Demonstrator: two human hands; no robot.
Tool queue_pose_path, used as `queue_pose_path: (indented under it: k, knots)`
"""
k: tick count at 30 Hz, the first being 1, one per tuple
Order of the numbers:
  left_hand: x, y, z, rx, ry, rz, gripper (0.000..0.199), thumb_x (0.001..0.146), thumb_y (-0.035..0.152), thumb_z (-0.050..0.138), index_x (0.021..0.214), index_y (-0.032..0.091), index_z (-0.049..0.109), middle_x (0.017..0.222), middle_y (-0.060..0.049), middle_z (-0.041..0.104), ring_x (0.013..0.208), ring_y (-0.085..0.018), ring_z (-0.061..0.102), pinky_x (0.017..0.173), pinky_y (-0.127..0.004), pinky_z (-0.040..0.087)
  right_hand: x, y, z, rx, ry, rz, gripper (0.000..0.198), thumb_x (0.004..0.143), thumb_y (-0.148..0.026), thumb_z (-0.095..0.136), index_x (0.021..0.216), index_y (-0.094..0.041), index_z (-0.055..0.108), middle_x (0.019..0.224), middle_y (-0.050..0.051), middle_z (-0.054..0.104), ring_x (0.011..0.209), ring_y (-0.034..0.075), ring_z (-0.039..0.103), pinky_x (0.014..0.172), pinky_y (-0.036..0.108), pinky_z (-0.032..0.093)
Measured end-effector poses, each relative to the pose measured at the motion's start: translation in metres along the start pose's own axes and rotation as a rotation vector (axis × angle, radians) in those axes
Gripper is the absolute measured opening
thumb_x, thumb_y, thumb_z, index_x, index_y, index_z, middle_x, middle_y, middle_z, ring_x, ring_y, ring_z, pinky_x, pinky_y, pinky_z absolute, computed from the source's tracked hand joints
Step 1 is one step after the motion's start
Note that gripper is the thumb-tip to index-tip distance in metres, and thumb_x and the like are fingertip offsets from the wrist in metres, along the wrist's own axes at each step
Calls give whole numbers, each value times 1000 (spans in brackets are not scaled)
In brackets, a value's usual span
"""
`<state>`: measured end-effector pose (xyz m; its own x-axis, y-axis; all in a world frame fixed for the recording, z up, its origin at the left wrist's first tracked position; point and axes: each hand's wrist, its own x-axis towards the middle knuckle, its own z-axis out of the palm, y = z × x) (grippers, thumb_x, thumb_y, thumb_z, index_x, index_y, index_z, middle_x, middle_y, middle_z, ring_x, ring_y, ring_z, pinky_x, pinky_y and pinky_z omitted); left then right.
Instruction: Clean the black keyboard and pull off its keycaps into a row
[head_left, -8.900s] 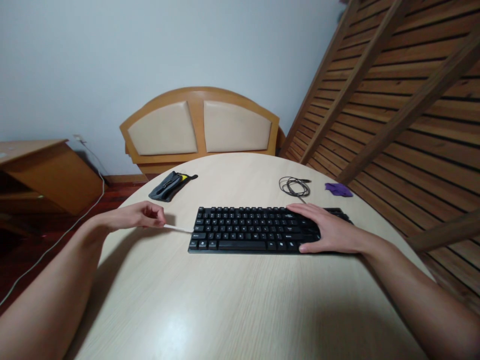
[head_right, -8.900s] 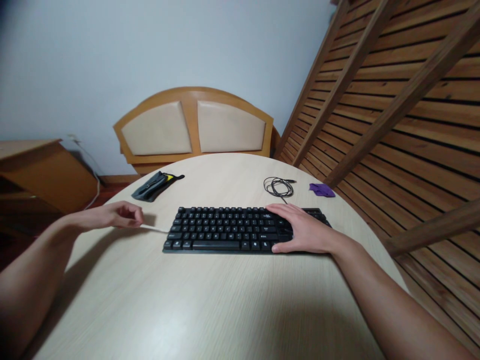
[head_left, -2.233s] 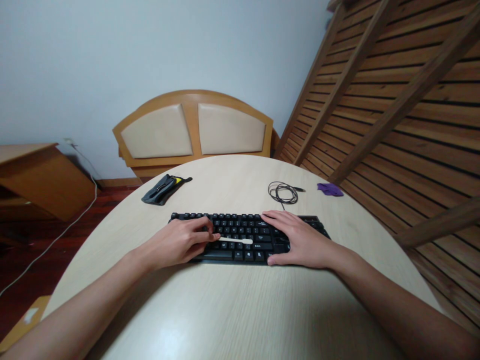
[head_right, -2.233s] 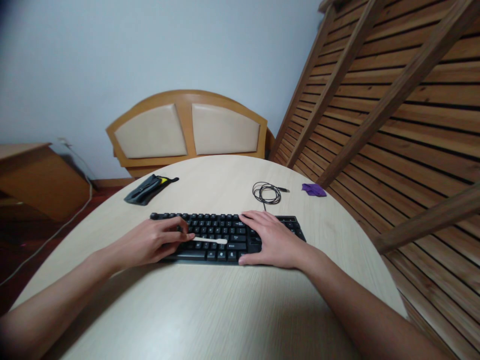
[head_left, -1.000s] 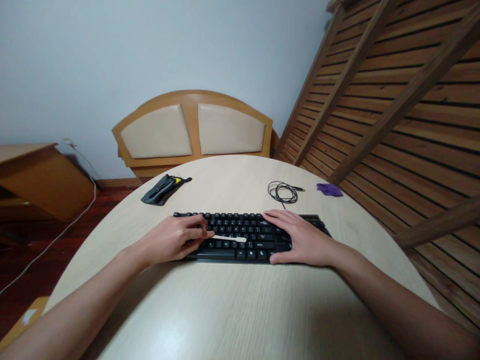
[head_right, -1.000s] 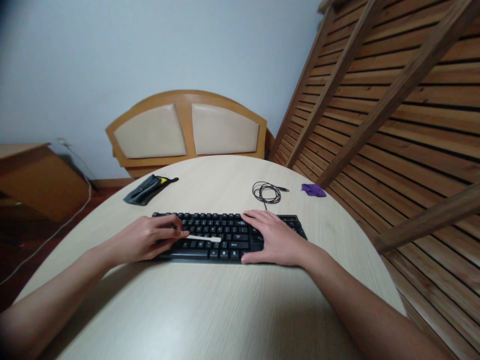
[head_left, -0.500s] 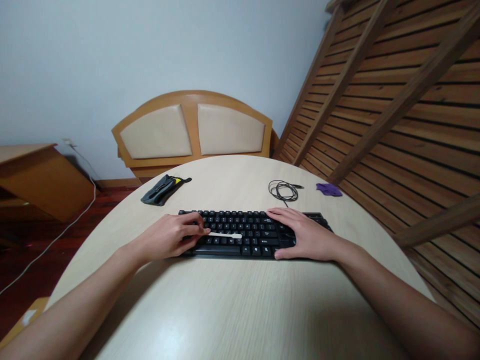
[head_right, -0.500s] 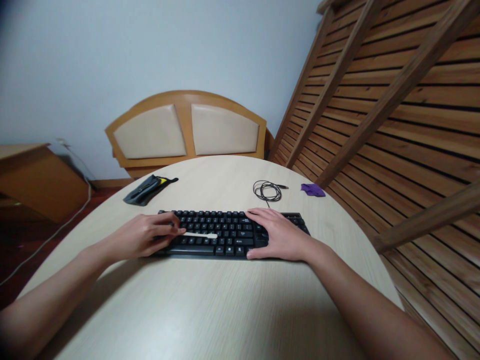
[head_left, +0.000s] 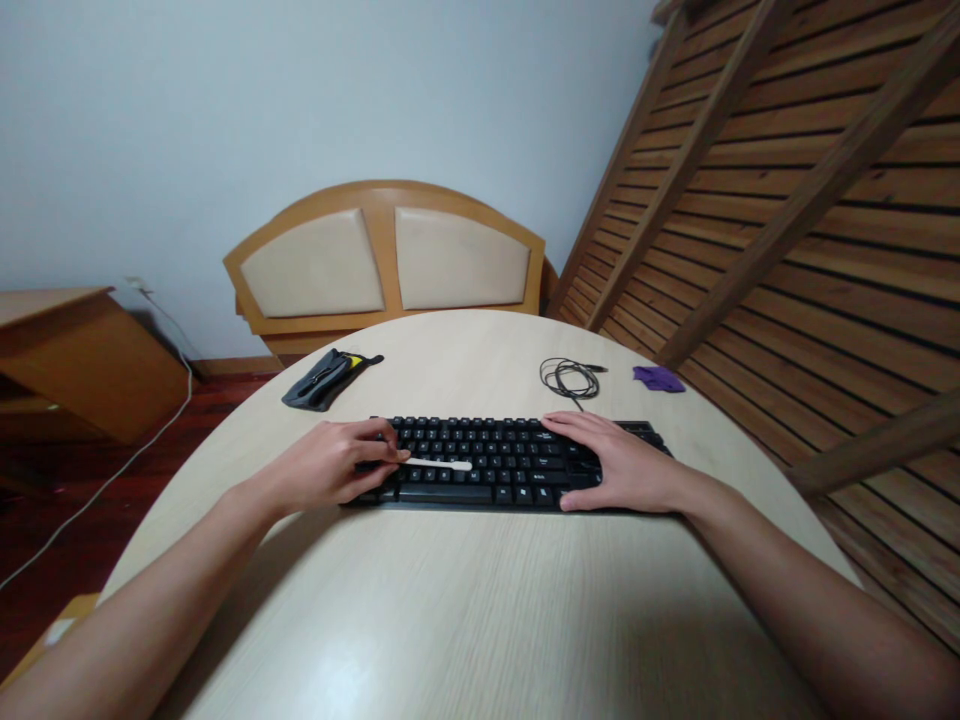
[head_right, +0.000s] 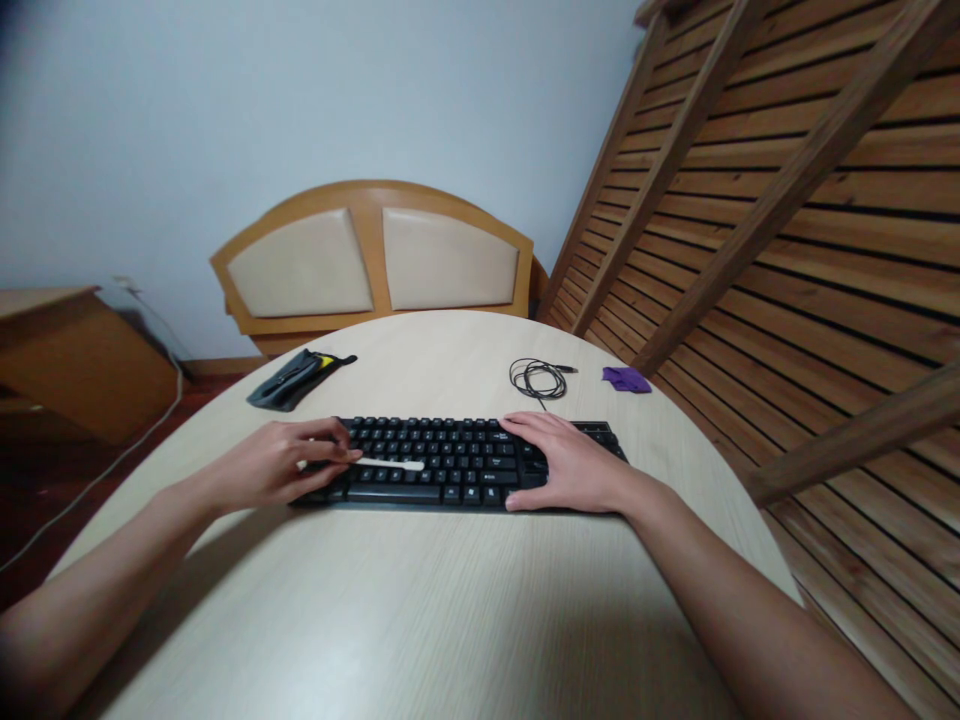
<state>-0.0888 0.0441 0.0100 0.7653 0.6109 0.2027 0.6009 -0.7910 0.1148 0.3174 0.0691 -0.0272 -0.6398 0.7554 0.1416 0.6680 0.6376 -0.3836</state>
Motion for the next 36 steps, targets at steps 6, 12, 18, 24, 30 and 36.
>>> queue_pose_path:
  k: [6, 12, 18, 24, 30, 36]
  knots:
    - [-1, -3, -1, -24, 7, -5, 28, 98, 27, 48, 106, 21, 74, 98, -7, 69, 79, -16, 68, 70, -27, 54, 0, 0, -3, -14, -24, 17, 98, 67, -69, 73, 149, -24, 43, 152, 11, 43, 139, 37, 38, 116, 57, 29]
    - [-3, -8, -3, -16, 5, -25, 28, 98, 27, 47, 101, 19, 75, 90, -7, 69, 74, -16, 66, 66, -28, 52, 0, 2, -5, -33, -44, 33, 99, 68, -70, 72, 149, -21, 43, 152, 13, 42, 139, 37, 37, 116, 58, 29]
    - [-6, -14, -4, -55, 30, -61, 26, 97, 28, 50, 97, 19, 75, 90, -6, 70, 77, -16, 67, 70, -27, 52, -1, 4, -6, -17, -35, 31, 98, 68, -68, 74, 149, -22, 44, 152, 12, 43, 139, 37, 38, 116, 57, 29]
    - [-10, -24, -4, -85, 79, -91, 30, 97, 38, 54, 90, 18, 75, 87, -6, 71, 77, -16, 68, 71, -26, 52, -2, 8, -6, -11, -30, 22, 98, 68, -67, 74, 148, -21, 44, 152, 13, 43, 139, 37, 38, 116, 57, 29]
    - [-15, -32, -6, -46, 111, -97, 34, 97, 42, 55, 81, 19, 74, 81, -5, 70, 73, -15, 66, 68, -26, 50, -1, 5, -7, -10, -36, 29, 97, 67, -66, 74, 148, -21, 45, 151, 13, 44, 138, 37, 39, 115, 57, 30]
    - [-18, -36, -6, -29, 131, -120, 31, 94, 41, 58, 78, 20, 74, 79, -4, 70, 71, -15, 65, 66, -25, 48, -1, 5, -7, -14, -36, 29, 97, 68, -67, 74, 148, -22, 44, 151, 13, 44, 138, 38, 38, 115, 58, 30]
